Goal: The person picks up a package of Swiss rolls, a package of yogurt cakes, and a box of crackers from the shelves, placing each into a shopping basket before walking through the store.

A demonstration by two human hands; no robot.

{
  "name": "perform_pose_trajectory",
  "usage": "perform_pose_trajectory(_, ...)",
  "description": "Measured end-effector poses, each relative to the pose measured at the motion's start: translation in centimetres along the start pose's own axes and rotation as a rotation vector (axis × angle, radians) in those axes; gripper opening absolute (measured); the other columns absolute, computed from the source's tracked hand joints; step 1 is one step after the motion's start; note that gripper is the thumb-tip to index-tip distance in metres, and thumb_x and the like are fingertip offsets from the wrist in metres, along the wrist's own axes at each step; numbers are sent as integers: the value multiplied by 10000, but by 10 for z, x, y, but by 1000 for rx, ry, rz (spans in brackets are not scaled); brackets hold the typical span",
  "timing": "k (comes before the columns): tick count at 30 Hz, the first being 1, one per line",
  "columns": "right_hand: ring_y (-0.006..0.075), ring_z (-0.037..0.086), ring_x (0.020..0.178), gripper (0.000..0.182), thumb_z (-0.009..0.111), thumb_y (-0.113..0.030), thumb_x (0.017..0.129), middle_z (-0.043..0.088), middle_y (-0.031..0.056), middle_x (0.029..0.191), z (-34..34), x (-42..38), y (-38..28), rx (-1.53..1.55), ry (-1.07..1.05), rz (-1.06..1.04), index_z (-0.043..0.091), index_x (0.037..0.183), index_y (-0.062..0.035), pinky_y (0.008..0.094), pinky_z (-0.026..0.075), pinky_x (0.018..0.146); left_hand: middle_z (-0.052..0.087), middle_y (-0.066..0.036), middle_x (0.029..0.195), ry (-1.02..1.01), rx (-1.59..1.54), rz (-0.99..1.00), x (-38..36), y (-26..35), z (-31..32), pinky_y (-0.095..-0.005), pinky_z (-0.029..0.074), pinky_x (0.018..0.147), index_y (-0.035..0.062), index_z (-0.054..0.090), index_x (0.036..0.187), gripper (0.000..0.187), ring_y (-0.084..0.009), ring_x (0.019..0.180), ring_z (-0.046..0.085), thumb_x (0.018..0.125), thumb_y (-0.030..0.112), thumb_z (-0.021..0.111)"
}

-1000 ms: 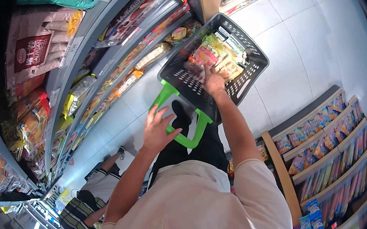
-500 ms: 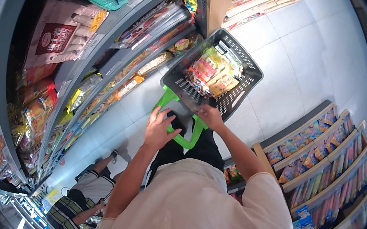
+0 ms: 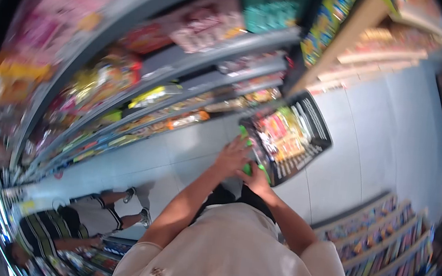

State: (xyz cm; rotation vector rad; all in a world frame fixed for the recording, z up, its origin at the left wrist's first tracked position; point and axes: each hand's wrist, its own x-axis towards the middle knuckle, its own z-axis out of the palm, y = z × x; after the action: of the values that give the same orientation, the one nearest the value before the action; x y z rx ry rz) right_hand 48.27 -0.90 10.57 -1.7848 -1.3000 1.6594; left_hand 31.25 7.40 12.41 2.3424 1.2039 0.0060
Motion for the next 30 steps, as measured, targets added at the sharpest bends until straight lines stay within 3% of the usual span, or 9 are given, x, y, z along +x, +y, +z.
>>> perform_pose_trajectory(1,351,710,828,620,866,-423,920,743,194,934,11,-11,-12,-43,200,-191,646,1343,-26,452,571,801,414,-115,1707,52,22,-44,-14,-5,-4,-555,395,1245,131,540,1572,561,-397,1564,386,1054,318,644)
perform_pose_trajectory(5,388,679,707,551,898,-455,867,695,217,762,45,4,0,-247,265,-192,690,1049,22,471,560,706,479,-192,1650,285,-248,-223,-110,-54,14,-533,454,1197,89,514,1577,586,-445,1498,471,1062,347,622)
perform_pose_trajectory(10,479,747,936,360,810,-305,938,761,287,945,75,10,7,-394,360,-129,746,1092,14,533,577,833,657,-272,1423,58,-382,-559,-305,-141,74,-523,498,1136,39,595,1475,538,-453,1325,612,1053,372,616)
perform_pose_trajectory(15,493,746,927,322,772,-271,944,757,301,940,97,12,8,-480,456,-194,749,1078,22,545,574,846,742,-201,1329,121,-453,-1031,-541,-206,195,-490,571,1052,69,702,1359,551,-402,1239,697,1031,508,641)
perform_pose_trajectory(17,501,746,926,333,758,-272,936,757,309,938,103,20,18,-494,499,-188,746,1067,34,568,574,849,751,-202,1311,95,-270,-850,-613,-207,216,-483,564,1064,53,712,1342,577,-401,1231,705,1026,531,644)
perform_pose_trajectory(19,497,747,930,330,749,-268,938,761,306,945,108,34,32,-407,487,-119,749,1075,32,561,577,864,748,-193,1324,125,-564,-1237,-652,-185,217,-477,561,1070,58,723,1332,571,-400,1234,703,1027,534,644)
perform_pose_trajectory(23,494,748,927,327,742,-266,936,761,308,946,119,40,31,-459,537,-69,754,1071,32,553,579,876,758,-219,1287,145,-620,-1221,-688,-159,233,-472,557,1073,53,729,1335,582,-402,1229,707,1024,539,646)
perform_pose_trajectory(26,309,775,623,354,742,-360,985,749,148,724,122,55,51,-544,619,-131,767,1019,-8,438,625,658,765,-232,1265,191,-751,-1167,-671,-153,235,-467,560,1065,22,723,1345,609,-405,1224,711,1018,533,664)
perform_pose_trajectory(30,372,789,717,433,735,-415,954,769,202,780,131,34,18,-673,669,-62,775,1052,4,494,632,782,767,-256,1253,345,-862,-1024,-631,-160,215,-444,574,1026,-22,709,1352,588,-386,1180,740,1027,468,688)
